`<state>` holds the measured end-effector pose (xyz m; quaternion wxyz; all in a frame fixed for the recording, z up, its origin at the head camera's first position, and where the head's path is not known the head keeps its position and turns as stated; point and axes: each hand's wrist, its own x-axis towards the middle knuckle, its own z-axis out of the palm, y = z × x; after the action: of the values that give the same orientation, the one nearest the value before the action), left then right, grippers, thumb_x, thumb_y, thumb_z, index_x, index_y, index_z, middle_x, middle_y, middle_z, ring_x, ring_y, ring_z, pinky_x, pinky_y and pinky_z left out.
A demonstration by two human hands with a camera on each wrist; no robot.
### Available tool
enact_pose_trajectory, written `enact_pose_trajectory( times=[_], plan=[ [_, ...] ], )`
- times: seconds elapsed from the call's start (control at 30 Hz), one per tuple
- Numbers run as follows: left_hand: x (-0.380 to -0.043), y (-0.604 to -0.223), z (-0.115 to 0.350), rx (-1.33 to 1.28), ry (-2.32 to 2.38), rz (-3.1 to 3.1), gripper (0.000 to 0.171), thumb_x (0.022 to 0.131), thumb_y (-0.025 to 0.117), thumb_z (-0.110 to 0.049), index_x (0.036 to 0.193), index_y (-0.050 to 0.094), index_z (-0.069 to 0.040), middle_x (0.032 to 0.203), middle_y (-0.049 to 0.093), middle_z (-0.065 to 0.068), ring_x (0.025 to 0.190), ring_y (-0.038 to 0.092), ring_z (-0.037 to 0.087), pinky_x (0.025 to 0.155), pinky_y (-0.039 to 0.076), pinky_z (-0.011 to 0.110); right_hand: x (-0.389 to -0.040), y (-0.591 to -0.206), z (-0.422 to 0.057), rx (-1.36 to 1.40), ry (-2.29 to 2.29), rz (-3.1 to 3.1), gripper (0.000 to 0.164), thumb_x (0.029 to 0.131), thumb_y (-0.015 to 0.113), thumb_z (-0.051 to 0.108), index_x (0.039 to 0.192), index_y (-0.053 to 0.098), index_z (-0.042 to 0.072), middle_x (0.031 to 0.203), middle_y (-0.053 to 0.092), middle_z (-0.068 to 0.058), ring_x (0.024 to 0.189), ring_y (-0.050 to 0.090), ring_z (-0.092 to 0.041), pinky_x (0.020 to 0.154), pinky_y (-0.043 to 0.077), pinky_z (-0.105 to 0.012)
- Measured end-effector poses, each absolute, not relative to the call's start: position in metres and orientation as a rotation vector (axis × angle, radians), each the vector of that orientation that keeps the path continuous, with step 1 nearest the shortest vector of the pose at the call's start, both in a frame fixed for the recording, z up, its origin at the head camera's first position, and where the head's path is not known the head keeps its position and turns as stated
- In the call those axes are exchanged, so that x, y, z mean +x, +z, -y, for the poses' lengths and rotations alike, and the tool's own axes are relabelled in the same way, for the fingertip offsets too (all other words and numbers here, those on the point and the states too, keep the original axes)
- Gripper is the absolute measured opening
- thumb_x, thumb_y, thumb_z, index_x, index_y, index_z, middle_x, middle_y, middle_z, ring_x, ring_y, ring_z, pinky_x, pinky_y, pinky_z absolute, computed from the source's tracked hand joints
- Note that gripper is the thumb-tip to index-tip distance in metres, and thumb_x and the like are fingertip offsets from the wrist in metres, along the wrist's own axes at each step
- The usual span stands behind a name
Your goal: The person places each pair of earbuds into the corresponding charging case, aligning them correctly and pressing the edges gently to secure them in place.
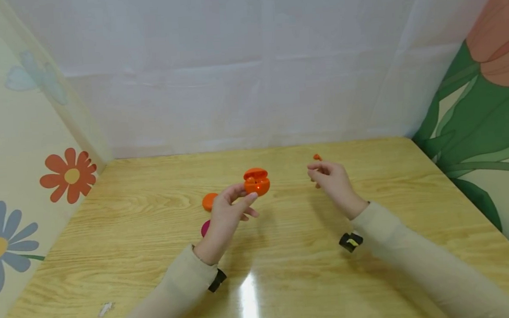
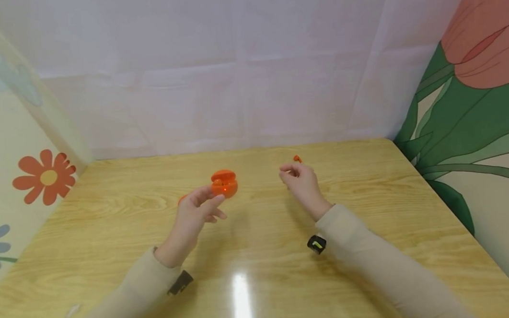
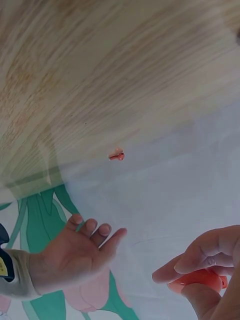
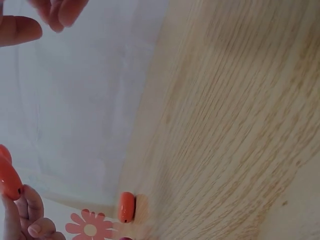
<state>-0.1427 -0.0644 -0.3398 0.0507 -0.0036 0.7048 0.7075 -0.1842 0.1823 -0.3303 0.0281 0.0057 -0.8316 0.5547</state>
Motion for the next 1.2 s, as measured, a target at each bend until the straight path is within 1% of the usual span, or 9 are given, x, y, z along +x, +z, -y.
enact_pose_trajectory(
  times=[0.1, 0.23, 0.43, 0.5, 0.63, 0.73, 0.97, 1.07, 1.2],
  plan=[
    [-0.143, -0.339, 0.063, -0.008, 2.155, -2.138, 0.031, 0.097, 0.067, -0.01, 0.125, 0.063, 0.002, 0.111, 0.066, 0.013, 0.058, 0.064, 0.009, 0.06, 0.049, 0.022, -0.187, -0.331, -0.185, -0.012, 1.739, 2.551, 0.033, 0.101, 0.056, 0.007, 0.126, 0.059, -0.013, 0.087, 0.061, 0.001, 0.075, 0.054, -0.001, 0.07, 0.051, -0.021],
    [-0.143, -0.338, 0.062, -0.017, 2.148, -2.125, 0.03, 0.096, 0.068, -0.011, 0.124, 0.064, -0.001, 0.11, 0.066, 0.011, 0.059, 0.065, 0.01, 0.063, 0.05, 0.025, -0.191, -0.333, -0.188, -0.041, 1.745, 2.533, 0.033, 0.1, 0.056, 0.006, 0.125, 0.058, -0.015, 0.084, 0.061, 0.004, 0.076, 0.055, -0.001, 0.068, 0.05, -0.019],
    [-0.144, -0.339, 0.063, -0.029, 2.137, -2.129, 0.031, 0.096, 0.068, -0.012, 0.125, 0.064, -0.001, 0.112, 0.066, 0.012, 0.06, 0.065, 0.01, 0.062, 0.049, 0.023, -0.196, -0.338, -0.194, -0.069, 1.742, 2.52, 0.034, 0.099, 0.056, 0.004, 0.125, 0.057, -0.017, 0.078, 0.059, 0.012, 0.073, 0.054, 0.001, 0.066, 0.049, -0.017],
    [-0.144, -0.34, 0.063, -0.038, 2.135, -2.126, 0.031, 0.096, 0.068, -0.012, 0.125, 0.063, -0.001, 0.113, 0.066, 0.013, 0.06, 0.065, 0.01, 0.062, 0.049, 0.023, -0.198, -0.339, -0.196, -0.078, 1.737, 2.524, 0.034, 0.098, 0.056, 0.003, 0.125, 0.056, -0.018, 0.077, 0.058, 0.013, 0.071, 0.054, 0.002, 0.065, 0.049, -0.017],
    [-0.143, -0.34, 0.063, -0.061, 2.132, -2.117, 0.033, 0.096, 0.068, -0.012, 0.127, 0.062, -0.001, 0.115, 0.066, 0.013, 0.059, 0.065, 0.01, 0.062, 0.049, 0.023, -0.201, -0.342, -0.201, -0.101, 1.725, 2.551, 0.035, 0.098, 0.056, 0.003, 0.126, 0.055, -0.018, 0.078, 0.059, 0.01, 0.069, 0.053, 0.001, 0.064, 0.049, -0.018],
    [-0.143, -0.34, 0.063, -0.06, 2.136, -2.113, 0.034, 0.097, 0.068, -0.012, 0.127, 0.062, 0.0, 0.115, 0.066, 0.013, 0.059, 0.065, 0.01, 0.061, 0.049, 0.022, -0.204, -0.343, -0.205, -0.122, 1.732, 2.569, 0.036, 0.099, 0.055, 0.003, 0.128, 0.054, -0.018, 0.081, 0.059, 0.008, 0.07, 0.054, 0.0, 0.065, 0.049, -0.018],
    [-0.142, -0.342, 0.064, -0.053, 2.136, -2.116, 0.036, 0.097, 0.068, -0.013, 0.129, 0.061, 0.0, 0.115, 0.065, 0.013, 0.06, 0.065, 0.01, 0.062, 0.049, 0.023, -0.212, -0.344, -0.217, -0.23, 1.73, 2.674, 0.041, 0.103, 0.052, 0.014, 0.136, 0.052, -0.011, 0.085, 0.061, 0.005, 0.068, 0.055, -0.005, 0.063, 0.047, -0.025],
    [-0.142, -0.342, 0.064, -0.053, 2.137, -2.12, 0.035, 0.097, 0.068, -0.013, 0.129, 0.061, 0.0, 0.114, 0.065, 0.013, 0.06, 0.066, 0.01, 0.063, 0.05, 0.024, -0.215, -0.345, -0.223, -0.261, 1.748, 2.701, 0.043, 0.104, 0.051, 0.017, 0.138, 0.05, -0.009, 0.084, 0.06, 0.007, 0.068, 0.056, -0.004, 0.064, 0.048, -0.026],
    [-0.142, -0.344, 0.065, -0.049, 2.142, -2.12, 0.034, 0.097, 0.068, -0.013, 0.128, 0.061, 0.0, 0.113, 0.065, 0.012, 0.06, 0.066, 0.01, 0.062, 0.049, 0.023, -0.221, -0.348, -0.229, -0.282, 1.767, 2.719, 0.044, 0.104, 0.049, 0.017, 0.139, 0.048, -0.01, 0.079, 0.058, 0.011, 0.067, 0.056, -0.004, 0.063, 0.047, -0.025]
  ],
)
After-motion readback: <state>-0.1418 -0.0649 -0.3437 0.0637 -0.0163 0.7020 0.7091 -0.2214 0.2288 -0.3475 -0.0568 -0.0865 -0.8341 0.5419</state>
